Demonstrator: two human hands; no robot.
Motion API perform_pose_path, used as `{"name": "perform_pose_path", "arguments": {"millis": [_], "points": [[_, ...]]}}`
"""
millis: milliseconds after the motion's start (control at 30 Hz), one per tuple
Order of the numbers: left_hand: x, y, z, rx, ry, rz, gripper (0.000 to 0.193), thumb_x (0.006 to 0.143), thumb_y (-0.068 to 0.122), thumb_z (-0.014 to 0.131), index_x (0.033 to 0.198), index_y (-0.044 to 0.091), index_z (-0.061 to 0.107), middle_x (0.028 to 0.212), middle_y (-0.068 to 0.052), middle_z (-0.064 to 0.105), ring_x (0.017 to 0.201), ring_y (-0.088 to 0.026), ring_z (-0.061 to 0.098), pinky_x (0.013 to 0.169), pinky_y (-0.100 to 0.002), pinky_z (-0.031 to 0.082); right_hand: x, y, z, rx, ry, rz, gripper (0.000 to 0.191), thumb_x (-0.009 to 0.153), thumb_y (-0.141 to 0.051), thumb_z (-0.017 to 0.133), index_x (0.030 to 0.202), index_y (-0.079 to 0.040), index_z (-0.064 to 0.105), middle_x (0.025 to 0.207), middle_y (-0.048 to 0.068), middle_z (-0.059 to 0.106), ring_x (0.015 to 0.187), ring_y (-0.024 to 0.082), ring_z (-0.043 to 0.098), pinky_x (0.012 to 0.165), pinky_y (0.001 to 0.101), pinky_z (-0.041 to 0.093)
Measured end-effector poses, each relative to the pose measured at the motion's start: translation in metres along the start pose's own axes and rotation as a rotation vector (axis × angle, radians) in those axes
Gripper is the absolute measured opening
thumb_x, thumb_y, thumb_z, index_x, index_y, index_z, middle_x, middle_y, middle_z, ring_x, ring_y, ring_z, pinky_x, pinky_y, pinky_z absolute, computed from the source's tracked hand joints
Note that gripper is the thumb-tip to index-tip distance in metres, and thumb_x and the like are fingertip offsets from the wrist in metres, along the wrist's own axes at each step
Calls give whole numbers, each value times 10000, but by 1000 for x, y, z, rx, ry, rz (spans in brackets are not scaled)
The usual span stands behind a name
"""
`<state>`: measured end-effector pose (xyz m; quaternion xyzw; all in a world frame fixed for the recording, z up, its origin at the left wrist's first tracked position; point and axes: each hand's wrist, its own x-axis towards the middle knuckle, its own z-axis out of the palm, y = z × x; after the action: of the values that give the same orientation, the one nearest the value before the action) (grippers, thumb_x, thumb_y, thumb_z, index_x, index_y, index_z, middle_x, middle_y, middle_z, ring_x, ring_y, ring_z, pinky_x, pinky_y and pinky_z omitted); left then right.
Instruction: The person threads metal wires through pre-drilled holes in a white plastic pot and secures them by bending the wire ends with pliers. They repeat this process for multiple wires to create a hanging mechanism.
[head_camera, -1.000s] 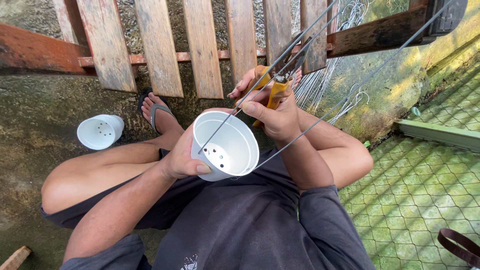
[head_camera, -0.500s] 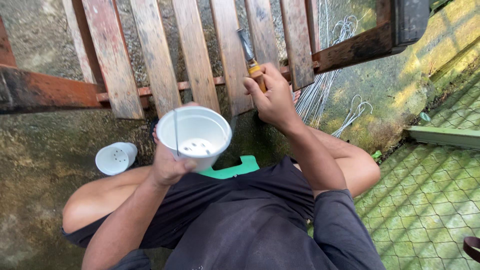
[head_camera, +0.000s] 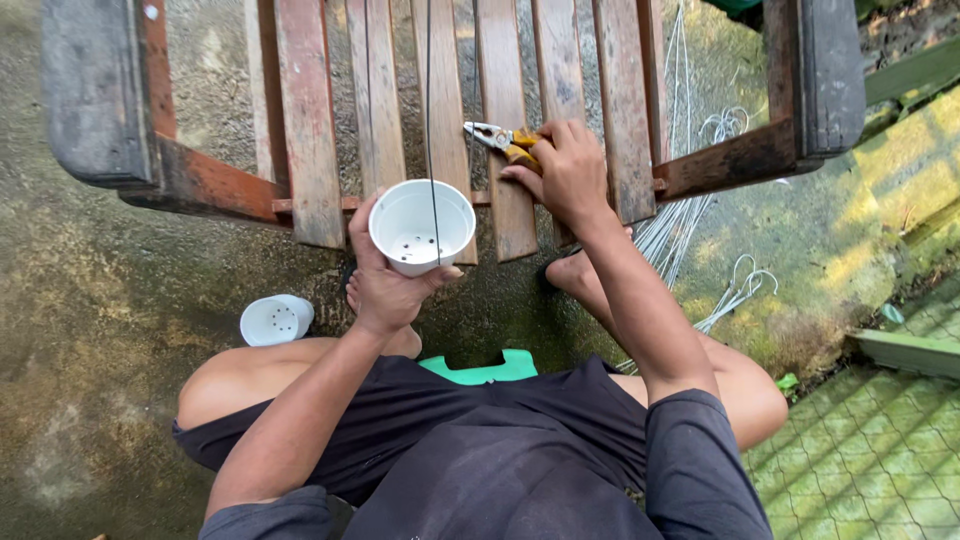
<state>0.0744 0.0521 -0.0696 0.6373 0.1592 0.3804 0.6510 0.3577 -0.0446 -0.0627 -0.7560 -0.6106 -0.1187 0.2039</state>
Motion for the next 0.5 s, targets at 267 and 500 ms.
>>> {"name": "perform_pose_path", "arguments": {"millis": [267,500], "points": [[-4,-22,12,-30,-33,19,1071,890,538,766,1635,131,112,1542,-108,454,1416,-234,570,1169,-392,536,-29,-63,-16,618,133,125,723,926,-511,729,1426,-53,479,1446,152,539,1399,289,532,1234,430,441],[-23,-22,24,55,-126,170,1049,999,185,758,1650,149,-64,1659,-180,287,1525,-291,438,1277,-431,413,-44,-122,-29,1401,-49,280,1219,833,-321,914,1696,-28,105,1760,199,245,1650,273,282,1374,412,229]]}}
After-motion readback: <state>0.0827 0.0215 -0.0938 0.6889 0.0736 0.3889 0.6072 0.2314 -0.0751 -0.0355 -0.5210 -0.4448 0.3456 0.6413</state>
